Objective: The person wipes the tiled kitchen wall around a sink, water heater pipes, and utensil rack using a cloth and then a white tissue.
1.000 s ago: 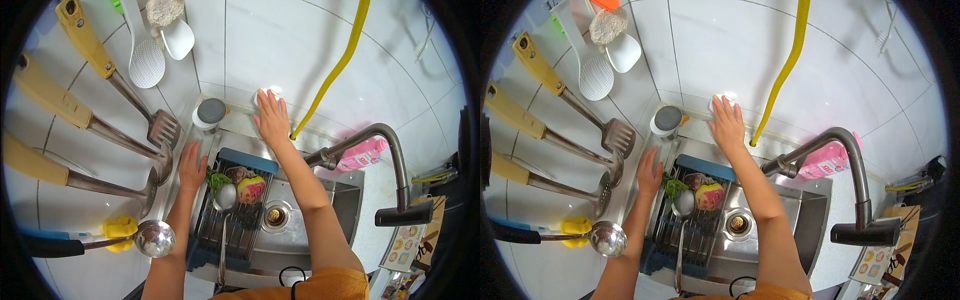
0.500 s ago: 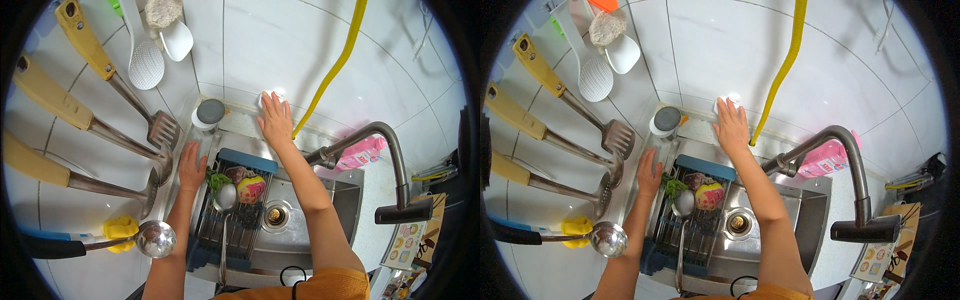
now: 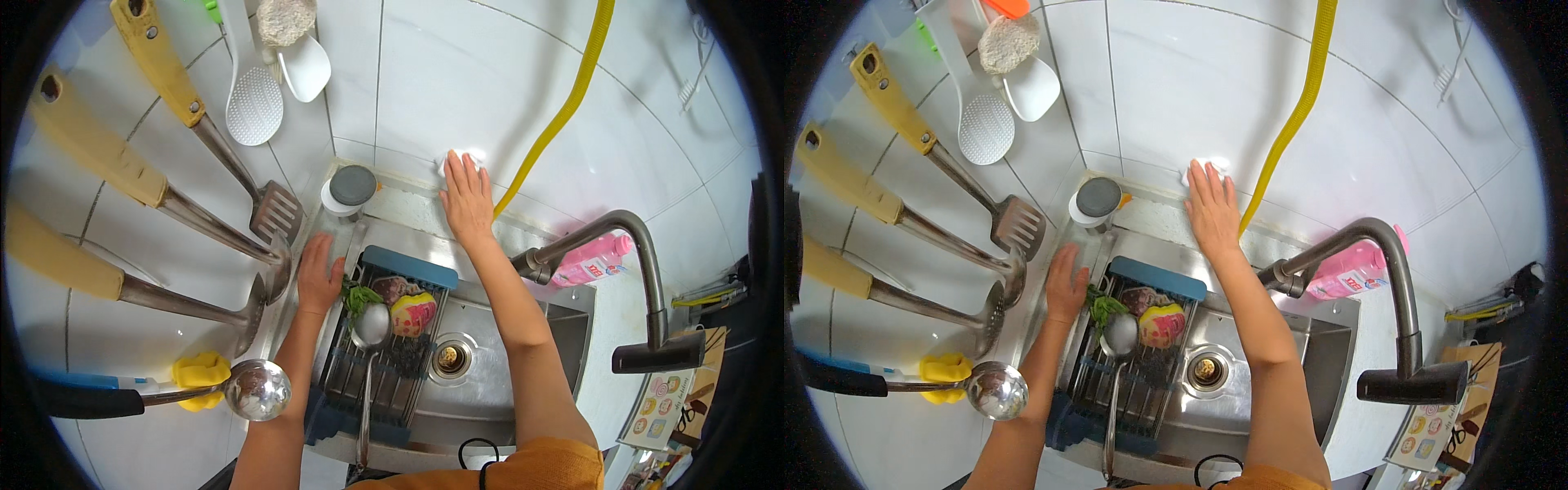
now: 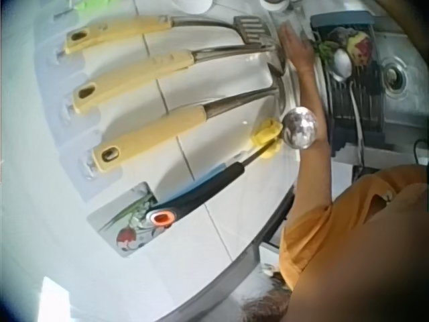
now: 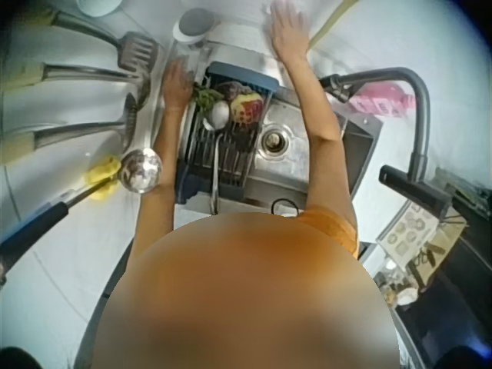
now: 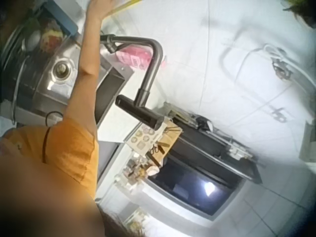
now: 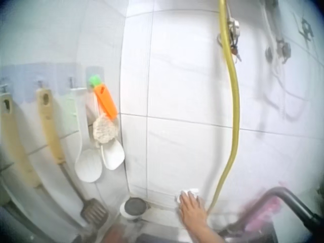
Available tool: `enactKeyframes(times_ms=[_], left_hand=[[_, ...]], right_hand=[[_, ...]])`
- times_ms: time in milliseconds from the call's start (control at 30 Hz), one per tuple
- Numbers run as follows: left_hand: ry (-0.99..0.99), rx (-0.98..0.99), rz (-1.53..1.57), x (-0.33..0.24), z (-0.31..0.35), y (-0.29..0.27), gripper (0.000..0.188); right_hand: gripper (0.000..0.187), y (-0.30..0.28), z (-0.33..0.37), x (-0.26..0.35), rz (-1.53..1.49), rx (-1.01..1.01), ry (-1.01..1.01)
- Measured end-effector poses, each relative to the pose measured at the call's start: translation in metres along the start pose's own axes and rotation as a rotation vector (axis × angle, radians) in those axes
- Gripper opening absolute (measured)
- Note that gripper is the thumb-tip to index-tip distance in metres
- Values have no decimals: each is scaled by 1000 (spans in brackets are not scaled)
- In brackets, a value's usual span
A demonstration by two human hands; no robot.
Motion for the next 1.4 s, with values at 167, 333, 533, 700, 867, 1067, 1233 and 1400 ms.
enactKeyframes(times_ms=[167,333,533,700,867,1067,1233,1400], left_hand=[[7,1,18,-2,-3,3,42],[-14,-2,43,1,1,1,41],[-10,-22,59,-4,0,-6,41],[4,-13,46,-5,-3,-3,40],[-10,-18,49,-2,-3,-4,41],[-1,-15,56,-5,-1,0,42],[-12,-19,66,-2,-1,-3,42],[-19,-9,77,-4,-2,-4,42]], right_hand=[[57,-21,-73,17,-67,-169,-69],[55,-39,-116,41,-26,-252,-191],[59,2,-58,41,59,-73,-225],[60,-38,-101,39,32,-169,-143],[59,-25,-81,38,76,-111,-153],[58,-40,-103,42,49,-176,-169],[58,-26,-85,45,87,-129,-178],[59,-44,-104,47,50,-167,-149]])
Point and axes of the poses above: each hand's wrist, its own z-axis away from the middle knuckle, its own y-axis out of the palm, x = y × z, the point moved 5 cm from there along -z, towards the middle knuckle, and after that the axes turned 7 degrees about -y, right-handed, at the moved point
